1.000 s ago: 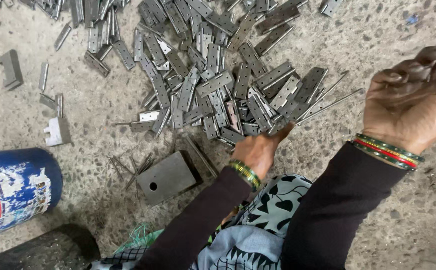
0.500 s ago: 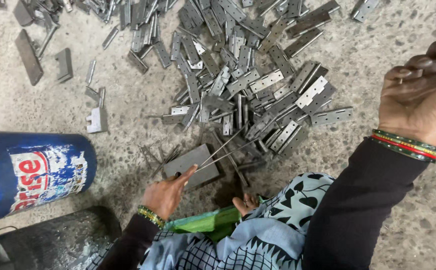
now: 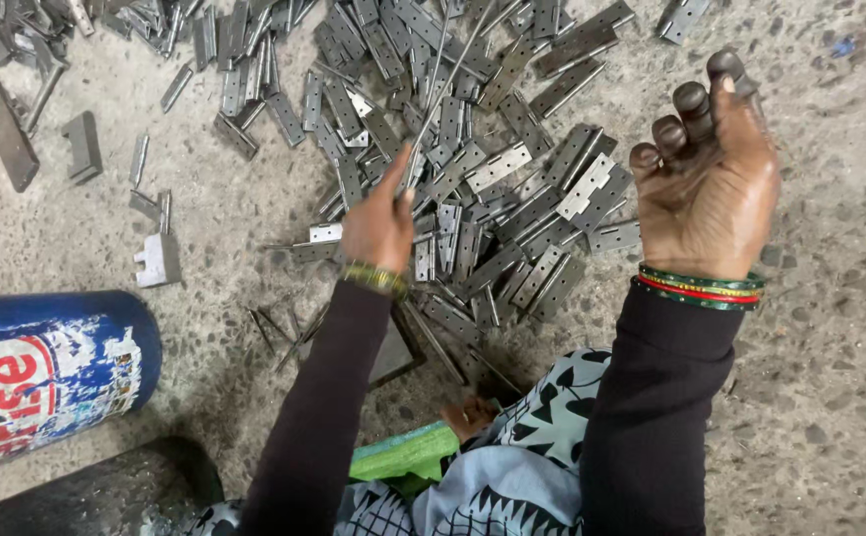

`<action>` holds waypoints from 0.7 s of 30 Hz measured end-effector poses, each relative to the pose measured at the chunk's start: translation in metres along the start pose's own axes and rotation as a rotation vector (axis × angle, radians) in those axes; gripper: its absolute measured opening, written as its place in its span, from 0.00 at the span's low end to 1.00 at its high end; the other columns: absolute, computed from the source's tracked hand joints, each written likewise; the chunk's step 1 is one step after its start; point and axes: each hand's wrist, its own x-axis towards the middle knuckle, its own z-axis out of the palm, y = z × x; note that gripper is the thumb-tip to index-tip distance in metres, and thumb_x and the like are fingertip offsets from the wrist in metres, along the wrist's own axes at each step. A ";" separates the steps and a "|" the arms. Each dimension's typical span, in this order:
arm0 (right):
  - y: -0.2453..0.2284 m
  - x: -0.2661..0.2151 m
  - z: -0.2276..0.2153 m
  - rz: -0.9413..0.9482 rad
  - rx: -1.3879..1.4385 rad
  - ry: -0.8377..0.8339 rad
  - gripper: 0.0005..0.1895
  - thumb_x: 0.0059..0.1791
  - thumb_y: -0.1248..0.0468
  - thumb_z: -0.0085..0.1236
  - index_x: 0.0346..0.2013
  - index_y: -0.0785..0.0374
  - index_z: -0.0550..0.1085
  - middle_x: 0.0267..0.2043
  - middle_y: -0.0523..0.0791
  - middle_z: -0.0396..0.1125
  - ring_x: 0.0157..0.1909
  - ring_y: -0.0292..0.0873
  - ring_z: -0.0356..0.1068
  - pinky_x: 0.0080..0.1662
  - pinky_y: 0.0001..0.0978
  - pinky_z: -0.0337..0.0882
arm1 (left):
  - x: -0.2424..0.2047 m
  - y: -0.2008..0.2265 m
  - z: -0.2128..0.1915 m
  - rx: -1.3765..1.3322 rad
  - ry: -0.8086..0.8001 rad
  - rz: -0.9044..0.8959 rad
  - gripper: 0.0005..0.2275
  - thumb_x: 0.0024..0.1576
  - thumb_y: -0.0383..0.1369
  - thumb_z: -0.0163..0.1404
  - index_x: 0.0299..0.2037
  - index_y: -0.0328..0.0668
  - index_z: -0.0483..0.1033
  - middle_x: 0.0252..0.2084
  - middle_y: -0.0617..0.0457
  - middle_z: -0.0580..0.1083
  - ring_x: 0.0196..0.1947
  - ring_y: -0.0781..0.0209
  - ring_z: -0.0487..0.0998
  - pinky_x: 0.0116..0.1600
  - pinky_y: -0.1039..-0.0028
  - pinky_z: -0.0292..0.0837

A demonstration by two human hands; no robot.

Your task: The person sits on the floor and assembles small metal hinges by inserting pins into hinge plates using a metal block and a hammer. The person repeatedly picks up hinge parts, aligns them, and strikes the pins into place, then places the assembled hinges into a pile.

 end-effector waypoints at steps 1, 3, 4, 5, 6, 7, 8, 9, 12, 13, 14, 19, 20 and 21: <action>-0.001 0.001 -0.001 0.002 0.001 0.009 0.08 0.58 0.61 0.55 0.51 0.58 0.75 0.38 0.39 0.68 0.36 0.34 0.63 0.40 0.30 0.66 | 0.032 0.015 0.011 -0.025 -0.015 -0.052 0.26 0.66 0.42 0.47 0.73 0.78 0.54 0.21 0.56 0.71 0.16 0.66 0.67 0.25 0.68 0.71; -0.002 0.004 -0.006 0.007 0.002 0.031 0.09 0.59 0.61 0.55 0.52 0.58 0.75 0.38 0.39 0.68 0.37 0.35 0.62 0.41 0.31 0.65 | 0.091 0.040 0.022 -0.055 0.016 -0.002 0.30 0.58 0.41 0.53 0.71 0.76 0.55 0.29 0.53 0.77 0.23 0.63 0.78 0.39 0.65 0.77; -0.002 0.006 -0.008 0.006 0.012 0.040 0.09 0.59 0.61 0.55 0.52 0.58 0.75 0.38 0.39 0.68 0.37 0.35 0.62 0.41 0.31 0.65 | 0.110 0.050 0.027 -0.060 0.065 0.099 0.35 0.51 0.38 0.58 0.70 0.72 0.56 0.36 0.51 0.80 0.27 0.61 0.81 0.46 0.62 0.77; -0.001 0.008 -0.011 0.004 0.022 0.048 0.09 0.59 0.61 0.55 0.52 0.58 0.75 0.38 0.39 0.68 0.37 0.35 0.62 0.41 0.31 0.65 | 0.124 0.058 0.031 -0.049 0.059 0.064 0.33 0.53 0.39 0.57 0.70 0.74 0.57 0.41 0.49 0.80 0.29 0.60 0.81 0.46 0.63 0.77; 0.000 0.010 -0.012 0.009 0.031 0.053 0.09 0.59 0.61 0.54 0.52 0.59 0.75 0.38 0.39 0.68 0.37 0.35 0.63 0.41 0.31 0.65 | 0.130 0.061 0.033 -0.037 0.053 0.021 0.31 0.55 0.39 0.56 0.69 0.76 0.58 0.45 0.48 0.79 0.32 0.58 0.81 0.46 0.64 0.77; 0.001 0.012 -0.014 0.013 0.027 0.056 0.08 0.59 0.62 0.55 0.52 0.59 0.75 0.38 0.39 0.68 0.37 0.35 0.62 0.41 0.31 0.64 | 0.129 0.060 0.033 -0.026 0.048 -0.022 0.29 0.57 0.40 0.55 0.68 0.78 0.60 0.50 0.47 0.79 0.34 0.56 0.82 0.46 0.64 0.77; 0.002 0.014 -0.015 0.012 0.028 0.056 0.08 0.59 0.62 0.55 0.52 0.59 0.75 0.38 0.39 0.68 0.37 0.35 0.62 0.41 0.31 0.64 | 0.126 0.056 0.032 -0.079 -0.049 -0.100 0.28 0.60 0.38 0.51 0.70 0.77 0.57 0.49 0.46 0.80 0.33 0.59 0.81 0.45 0.66 0.78; 0.003 0.016 -0.015 0.012 0.028 0.055 0.08 0.59 0.62 0.55 0.52 0.59 0.75 0.38 0.39 0.68 0.37 0.35 0.62 0.41 0.31 0.64 | 0.116 0.047 0.029 -0.132 -0.148 -0.177 0.27 0.63 0.36 0.48 0.73 0.76 0.55 0.49 0.46 0.81 0.32 0.61 0.80 0.44 0.68 0.80; 0.008 0.016 -0.013 0.017 0.012 0.083 0.07 0.58 0.62 0.56 0.50 0.60 0.74 0.37 0.40 0.68 0.36 0.36 0.65 0.40 0.33 0.66 | 0.049 -0.006 0.019 -0.125 -0.159 -0.082 0.28 0.64 0.32 0.46 0.73 0.72 0.53 0.61 0.49 0.73 0.26 0.61 0.80 0.34 0.69 0.84; 0.007 0.016 -0.012 0.020 0.028 0.078 0.07 0.58 0.62 0.56 0.49 0.61 0.74 0.37 0.40 0.69 0.36 0.36 0.65 0.40 0.33 0.67 | 0.031 -0.021 0.016 -0.042 -0.240 -0.191 0.28 0.67 0.34 0.43 0.76 0.75 0.50 0.52 0.44 0.77 0.28 0.57 0.79 0.36 0.65 0.82; 0.007 0.015 -0.012 0.022 0.038 0.073 0.07 0.58 0.62 0.56 0.49 0.61 0.74 0.37 0.40 0.69 0.36 0.36 0.65 0.40 0.33 0.67 | 0.010 -0.036 0.017 0.035 -0.326 -0.302 0.27 0.70 0.37 0.40 0.78 0.78 0.46 0.43 0.38 0.80 0.29 0.53 0.78 0.37 0.61 0.81; 0.005 0.010 -0.005 0.012 0.045 -0.003 0.08 0.57 0.62 0.58 0.50 0.60 0.75 0.37 0.40 0.68 0.36 0.37 0.66 0.39 0.33 0.65 | -0.082 -0.106 0.001 0.195 -0.151 -0.138 0.30 0.66 0.37 0.46 0.77 0.77 0.49 0.43 0.35 0.80 0.33 0.38 0.79 0.43 0.51 0.77; 0.006 0.009 -0.002 0.018 0.042 -0.016 0.09 0.57 0.62 0.59 0.51 0.60 0.75 0.38 0.40 0.68 0.37 0.36 0.66 0.39 0.32 0.66 | -0.104 -0.114 -0.001 0.069 -0.092 -0.094 0.30 0.65 0.37 0.46 0.76 0.76 0.50 0.43 0.36 0.79 0.34 0.38 0.80 0.43 0.51 0.77; 0.007 0.007 0.001 0.024 0.040 -0.029 0.09 0.57 0.62 0.59 0.51 0.60 0.75 0.38 0.40 0.68 0.37 0.36 0.66 0.39 0.32 0.66 | -0.126 -0.120 -0.001 -0.057 -0.031 -0.049 0.29 0.65 0.37 0.47 0.76 0.75 0.51 0.44 0.37 0.79 0.34 0.39 0.80 0.42 0.51 0.77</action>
